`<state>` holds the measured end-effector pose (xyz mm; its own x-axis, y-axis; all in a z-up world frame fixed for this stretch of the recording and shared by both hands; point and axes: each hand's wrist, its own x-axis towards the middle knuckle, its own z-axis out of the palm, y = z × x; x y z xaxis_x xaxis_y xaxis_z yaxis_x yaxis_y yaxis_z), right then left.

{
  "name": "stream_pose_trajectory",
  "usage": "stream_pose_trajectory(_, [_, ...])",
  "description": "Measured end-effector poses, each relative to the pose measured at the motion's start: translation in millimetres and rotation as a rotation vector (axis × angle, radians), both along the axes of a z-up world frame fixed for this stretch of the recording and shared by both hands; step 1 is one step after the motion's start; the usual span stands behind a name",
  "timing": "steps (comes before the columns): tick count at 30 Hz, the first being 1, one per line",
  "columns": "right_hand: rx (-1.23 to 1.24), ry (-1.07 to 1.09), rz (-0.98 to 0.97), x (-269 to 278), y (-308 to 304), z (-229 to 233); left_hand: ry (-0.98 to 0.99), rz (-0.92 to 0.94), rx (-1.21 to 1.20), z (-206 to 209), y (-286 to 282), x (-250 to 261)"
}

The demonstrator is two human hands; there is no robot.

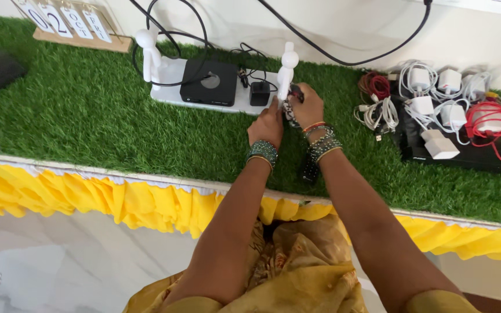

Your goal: The person wipes a black set-top box and a remote control with a small cloth on a green artificial turf surface. They also wipe a power adapter and a wall socket area, then handle several bundled charging cables and adapters, moving them aside.

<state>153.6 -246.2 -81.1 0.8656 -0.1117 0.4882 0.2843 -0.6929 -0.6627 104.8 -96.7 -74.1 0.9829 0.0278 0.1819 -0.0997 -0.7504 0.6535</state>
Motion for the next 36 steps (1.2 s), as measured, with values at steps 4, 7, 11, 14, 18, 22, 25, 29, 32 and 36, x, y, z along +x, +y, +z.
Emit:
stream_pose_trajectory(4, [-0.106, -0.058, 0.084, 10, -3, -13, -0.019, 0.013, -0.013, 0, -1, 0])
stream_pose_trajectory(7, [-0.206, 0.026, 0.131, 8, -14, -6, -0.009, 0.015, 0.007, -1, -2, -1])
stream_pose_trajectory(11, [-0.321, 0.164, 0.148, 4, -21, 16, -0.025, 0.018, 0.009, 3, -1, -1])
stream_pose_trajectory(14, [-0.279, 0.204, 0.083, 0, -14, 26, 0.010, 0.017, 0.009, 5, -2, -3])
stream_pose_trajectory(18, [-0.093, 0.042, 0.129, -5, 7, 22, 0.012, 0.015, 0.002, 5, -1, -2])
stream_pose_trajectory(22, [-0.235, 0.201, 0.160, -2, 5, 22, -0.047, 0.017, -0.025, 6, -1, -3])
stream_pose_trajectory(25, [-0.387, 0.251, 0.176, 0, -2, 30, -0.021, 0.018, -0.022, 8, 0, -5])
stream_pose_trajectory(29, [-0.492, 0.476, 0.125, -10, -19, 63, -0.009, 0.028, -0.006, 10, -1, -7])
stream_pose_trajectory(32, [-0.228, -0.045, 0.009, -18, -20, 99, -0.019, 0.031, -0.009, 10, -1, -3])
stream_pose_trajectory(36, [-0.116, -0.101, 0.049, -4, 9, 139, 0.087, 0.009, 0.027, 7, -1, -4])
